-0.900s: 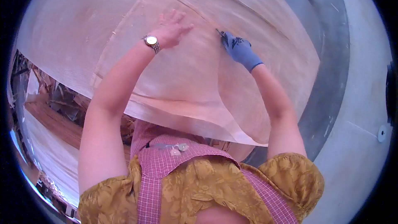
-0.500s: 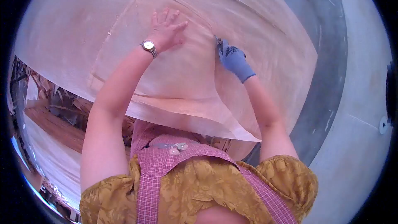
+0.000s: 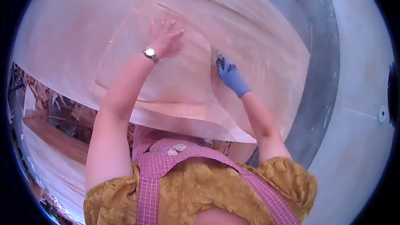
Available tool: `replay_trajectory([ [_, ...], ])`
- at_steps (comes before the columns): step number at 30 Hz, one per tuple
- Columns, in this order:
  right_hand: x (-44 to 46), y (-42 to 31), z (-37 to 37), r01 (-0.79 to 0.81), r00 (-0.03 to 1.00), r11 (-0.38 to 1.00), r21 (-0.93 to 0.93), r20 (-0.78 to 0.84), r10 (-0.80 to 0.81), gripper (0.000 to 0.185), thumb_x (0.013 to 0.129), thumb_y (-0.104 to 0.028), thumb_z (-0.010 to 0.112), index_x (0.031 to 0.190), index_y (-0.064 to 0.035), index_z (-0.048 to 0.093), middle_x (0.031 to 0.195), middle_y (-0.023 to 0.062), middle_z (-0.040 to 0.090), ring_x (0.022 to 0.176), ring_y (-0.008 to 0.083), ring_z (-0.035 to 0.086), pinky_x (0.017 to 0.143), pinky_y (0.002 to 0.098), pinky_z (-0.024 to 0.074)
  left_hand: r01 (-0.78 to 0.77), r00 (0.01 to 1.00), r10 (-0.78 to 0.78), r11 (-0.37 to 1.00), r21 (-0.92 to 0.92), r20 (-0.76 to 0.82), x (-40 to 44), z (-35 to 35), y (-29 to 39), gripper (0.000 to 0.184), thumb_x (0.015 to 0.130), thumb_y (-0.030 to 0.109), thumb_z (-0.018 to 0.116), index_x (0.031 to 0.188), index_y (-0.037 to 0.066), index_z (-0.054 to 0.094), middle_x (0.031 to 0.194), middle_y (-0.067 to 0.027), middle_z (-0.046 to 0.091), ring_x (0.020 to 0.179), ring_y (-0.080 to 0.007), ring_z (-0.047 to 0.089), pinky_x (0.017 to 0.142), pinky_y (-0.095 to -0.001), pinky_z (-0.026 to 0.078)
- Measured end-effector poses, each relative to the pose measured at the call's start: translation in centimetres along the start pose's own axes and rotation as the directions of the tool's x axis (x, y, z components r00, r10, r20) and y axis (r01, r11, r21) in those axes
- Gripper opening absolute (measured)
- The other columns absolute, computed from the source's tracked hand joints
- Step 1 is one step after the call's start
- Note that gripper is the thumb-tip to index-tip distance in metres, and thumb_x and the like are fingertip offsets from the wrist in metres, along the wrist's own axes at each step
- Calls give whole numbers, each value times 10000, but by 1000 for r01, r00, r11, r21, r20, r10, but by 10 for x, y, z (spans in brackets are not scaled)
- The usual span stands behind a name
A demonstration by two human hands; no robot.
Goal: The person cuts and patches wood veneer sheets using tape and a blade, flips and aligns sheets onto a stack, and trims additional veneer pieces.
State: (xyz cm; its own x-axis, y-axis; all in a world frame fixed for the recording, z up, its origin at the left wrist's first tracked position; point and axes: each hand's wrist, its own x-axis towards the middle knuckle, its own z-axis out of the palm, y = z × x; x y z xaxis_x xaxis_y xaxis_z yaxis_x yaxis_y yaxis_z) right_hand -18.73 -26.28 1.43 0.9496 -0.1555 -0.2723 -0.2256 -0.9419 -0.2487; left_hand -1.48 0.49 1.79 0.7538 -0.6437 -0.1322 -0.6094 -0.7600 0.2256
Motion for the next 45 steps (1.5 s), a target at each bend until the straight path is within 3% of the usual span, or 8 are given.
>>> replay_trajectory([
  [5, -25, -27, -11, 11, 996, 980, 198, -90, 7, 328, 990, -341, 398, 1128, -61, 498, 937, 286, 643, 845, 473, 620, 728, 567, 478, -19, 998, 18, 1000, -14, -63, -6, 14, 8, 662, 797, 394, 715, 1397, 270, 463, 1526, -81, 312, 1428, -315, 233, 1126, -601, 163],
  [11, -1, -45, -5, -177, 984, 982, 62, 27, 175, 349, 992, -335, 377, 1135, -34, 478, 984, 272, 654, 868, 456, 638, 764, 547, 499, -6, 991, -9, 994, -109, -130, -4, 19, 20, 673, 767, 298, 734, 1379, 205, 470, 1421, -104, 431, 1310, -326, 394, 1059, -484, 322],
  [14, 0, -38, 2, -141, 990, 988, 57, -11, 142, 320, 990, -312, 376, 1080, -18, 466, 890, 290, 658, 803, 467, 638, 733, 545, 501, 120, 967, -148, 983, -141, -207, -9, 31, 56, 662, 821, 314, 690, 1417, 220, 418, 1477, -98, 366, 1369, -336, 305, 1099, -547, 241],
  [26, -73, -33, 27, -49, 995, 987, -153, 84, 63, 301, 969, -281, 426, 1123, -22, 417, 837, 249, 673, 734, 404, 674, 637, 497, 536, -32, 883, -86, 970, -243, -461, -13, 69, 131, 557, 881, 305, 558, 1414, 227, 414, 1482, -100, 315, 1378, -338, 253, 1118, -613, 153],
  [29, -80, -40, 19, -232, 943, 969, -89, 225, 246, 306, 968, -283, 436, 1135, -29, 401, 844, 236, 677, 742, 393, 680, 638, 498, 539, -37, 886, -79, 970, -240, -457, -15, 68, 130, 528, 884, 290, 552, 1394, 210, 439, 1472, -86, 337, 1382, -328, 261, 1126, -610, 141],
  [37, -105, -24, 40, 6, 987, 981, -193, 161, 26, 269, 971, -247, 415, 1113, -18, 427, 831, 225, 670, 709, 371, 682, 580, 502, 534, -77, 946, 21, 984, -162, -324, -46, 88, 142, 544, 919, 309, 508, 1444, 241, 383, 1540, -22, 289, 1440, -261, 216, 1150, -580, 102],
  [41, -164, -21, 51, -104, 953, 982, -157, 267, 144, 289, 940, -217, 447, 1161, -32, 422, 751, 215, 679, 636, 353, 686, 548, 476, 538, -56, 943, 5, 988, -144, -331, -46, 85, 143, 543, 945, 333, 476, 1468, 261, 352, 1557, -9, 269, 1450, -240, 203, 1160, -565, 86],
  [45, -221, -5, 87, -90, 942, 965, -247, 295, 163, 291, 956, -234, 445, 1204, -92, 500, 917, 109, 630, 678, 313, 682, 480, 465, 503, -77, 937, 37, 992, -103, -346, -49, 77, 141, 561, 935, 330, 489, 1470, 245, 343, 1551, -22, 276, 1446, -247, 211, 1159, -566, 94],
])
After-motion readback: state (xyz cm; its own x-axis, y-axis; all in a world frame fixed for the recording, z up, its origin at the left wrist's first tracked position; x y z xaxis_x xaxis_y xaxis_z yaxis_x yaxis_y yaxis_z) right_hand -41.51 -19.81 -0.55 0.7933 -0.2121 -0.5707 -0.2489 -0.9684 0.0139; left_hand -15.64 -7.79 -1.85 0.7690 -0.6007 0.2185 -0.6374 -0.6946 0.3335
